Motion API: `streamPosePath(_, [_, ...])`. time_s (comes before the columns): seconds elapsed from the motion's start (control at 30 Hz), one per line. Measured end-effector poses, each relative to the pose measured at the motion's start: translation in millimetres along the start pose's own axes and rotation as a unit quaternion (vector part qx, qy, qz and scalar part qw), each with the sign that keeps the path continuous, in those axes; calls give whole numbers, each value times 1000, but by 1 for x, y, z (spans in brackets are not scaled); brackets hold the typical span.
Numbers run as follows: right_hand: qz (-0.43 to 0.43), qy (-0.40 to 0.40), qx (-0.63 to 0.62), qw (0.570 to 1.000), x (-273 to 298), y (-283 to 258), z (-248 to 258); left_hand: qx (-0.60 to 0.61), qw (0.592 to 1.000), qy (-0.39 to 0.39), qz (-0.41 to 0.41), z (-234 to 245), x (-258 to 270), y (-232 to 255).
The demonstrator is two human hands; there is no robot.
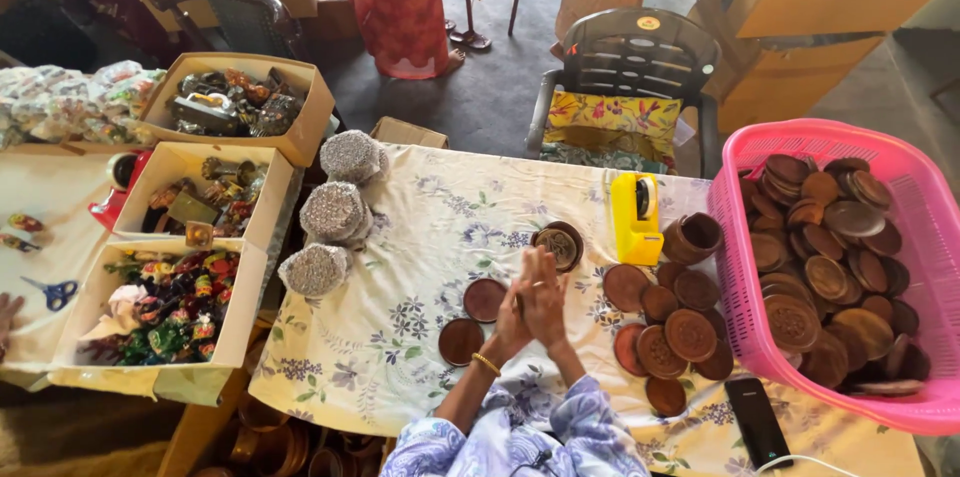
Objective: Organizing and preparing circular wooden lids or coasters on a table.
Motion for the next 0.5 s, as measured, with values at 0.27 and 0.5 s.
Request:
streamPosePath(0.27, [-81, 66, -197, 975, 25, 15, -17, 122, 991, 57, -20, 56, -45, 28])
streamPosePath(0.5, [-351, 127, -698, 611, 32, 30, -18, 135, 990, -21, -33, 15, -12, 47])
Point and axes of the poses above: each hand's wrist, its own x-axis away from the middle knuckle, its own z-axis out of the back of the hand, y = z × x, the point moved 4 cm from there along -x, towards the middle knuckle, and after that the axes turned 3 degrees about z, right-handed, at the moved point
